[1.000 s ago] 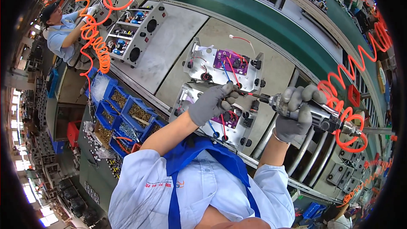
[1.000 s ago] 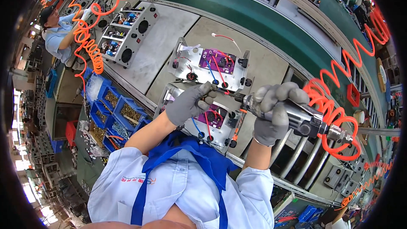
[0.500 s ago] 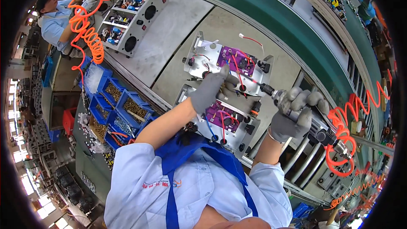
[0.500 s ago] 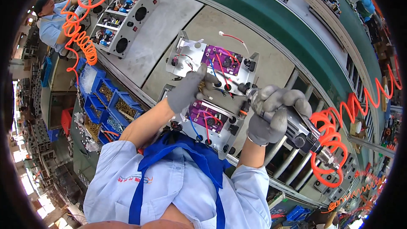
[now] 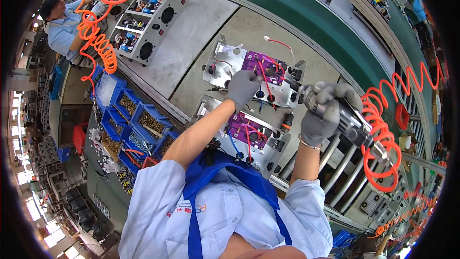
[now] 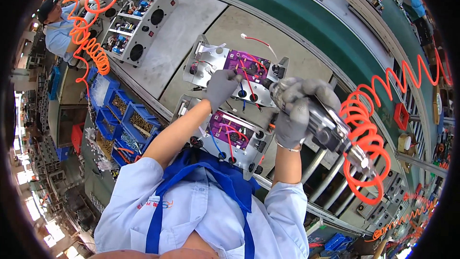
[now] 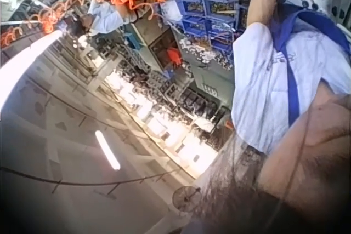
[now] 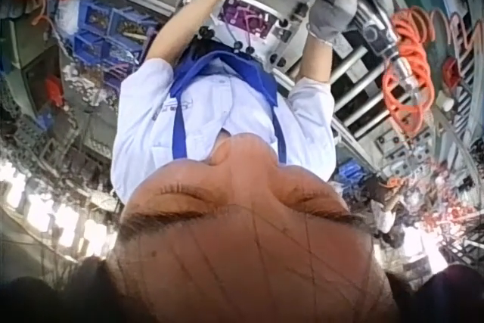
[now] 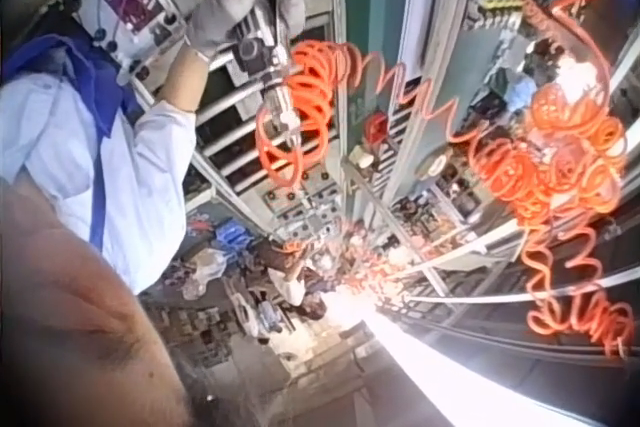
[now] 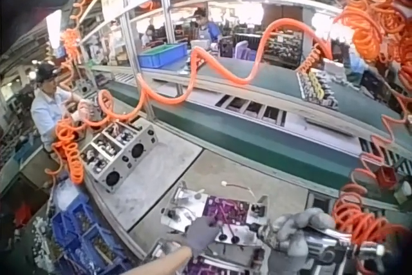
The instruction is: The person assembles electronic components onto a circuit board by hand, securing them with screws using an electric screwdriver.
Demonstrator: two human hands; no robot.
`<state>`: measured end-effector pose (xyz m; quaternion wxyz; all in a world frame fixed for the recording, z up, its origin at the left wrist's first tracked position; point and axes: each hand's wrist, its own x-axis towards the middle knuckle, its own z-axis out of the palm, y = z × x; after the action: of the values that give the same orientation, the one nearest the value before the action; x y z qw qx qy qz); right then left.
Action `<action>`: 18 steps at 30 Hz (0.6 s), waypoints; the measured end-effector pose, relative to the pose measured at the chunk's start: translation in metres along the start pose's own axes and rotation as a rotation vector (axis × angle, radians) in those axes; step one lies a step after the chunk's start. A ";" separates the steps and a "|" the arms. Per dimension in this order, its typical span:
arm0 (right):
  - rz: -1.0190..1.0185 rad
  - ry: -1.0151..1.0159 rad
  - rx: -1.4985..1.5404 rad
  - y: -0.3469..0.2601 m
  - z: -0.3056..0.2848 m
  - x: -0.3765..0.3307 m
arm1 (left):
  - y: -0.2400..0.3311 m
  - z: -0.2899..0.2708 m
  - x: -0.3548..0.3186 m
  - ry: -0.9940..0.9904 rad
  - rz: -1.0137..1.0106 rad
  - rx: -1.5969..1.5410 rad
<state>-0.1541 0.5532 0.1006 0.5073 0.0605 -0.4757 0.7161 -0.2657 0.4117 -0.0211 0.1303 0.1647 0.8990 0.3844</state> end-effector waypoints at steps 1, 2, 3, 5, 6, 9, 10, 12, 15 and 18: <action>0.001 -0.011 -0.036 0.006 0.000 0.000 | -0.001 0.003 -0.001 -0.054 -0.078 -0.064; 0.038 -0.014 -0.025 0.012 0.001 -0.004 | -0.003 0.007 -0.002 -0.107 -0.156 -0.129; 0.057 -0.022 0.005 0.019 0.007 -0.005 | -0.012 0.016 -0.002 -0.089 -0.162 -0.178; 0.079 -0.031 0.032 0.030 0.012 -0.005 | -0.009 0.015 -0.003 -0.120 -0.201 -0.202; 0.098 -0.052 0.020 0.035 0.013 -0.005 | -0.008 0.014 -0.003 -0.151 -0.240 -0.226; 0.141 -0.095 -0.002 0.047 0.015 -0.007 | -0.009 0.018 -0.004 -0.093 -0.214 -0.256; 0.160 -0.107 -0.018 0.051 0.015 -0.008 | -0.009 0.017 -0.004 -0.088 -0.219 -0.261; 0.225 -0.118 -0.003 0.057 0.010 -0.010 | -0.009 0.015 -0.003 -0.109 -0.221 -0.228; 0.227 -0.142 -0.013 0.066 0.011 -0.011 | -0.003 0.012 -0.003 -0.111 -0.227 -0.164; 0.206 -0.158 -0.028 0.068 0.020 -0.009 | -0.005 0.015 -0.004 -0.093 -0.216 -0.125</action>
<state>-0.2112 0.5297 0.0637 0.3927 0.0605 -0.5280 0.7506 -0.2578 0.4163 -0.0345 0.2226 0.0761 0.8787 0.4153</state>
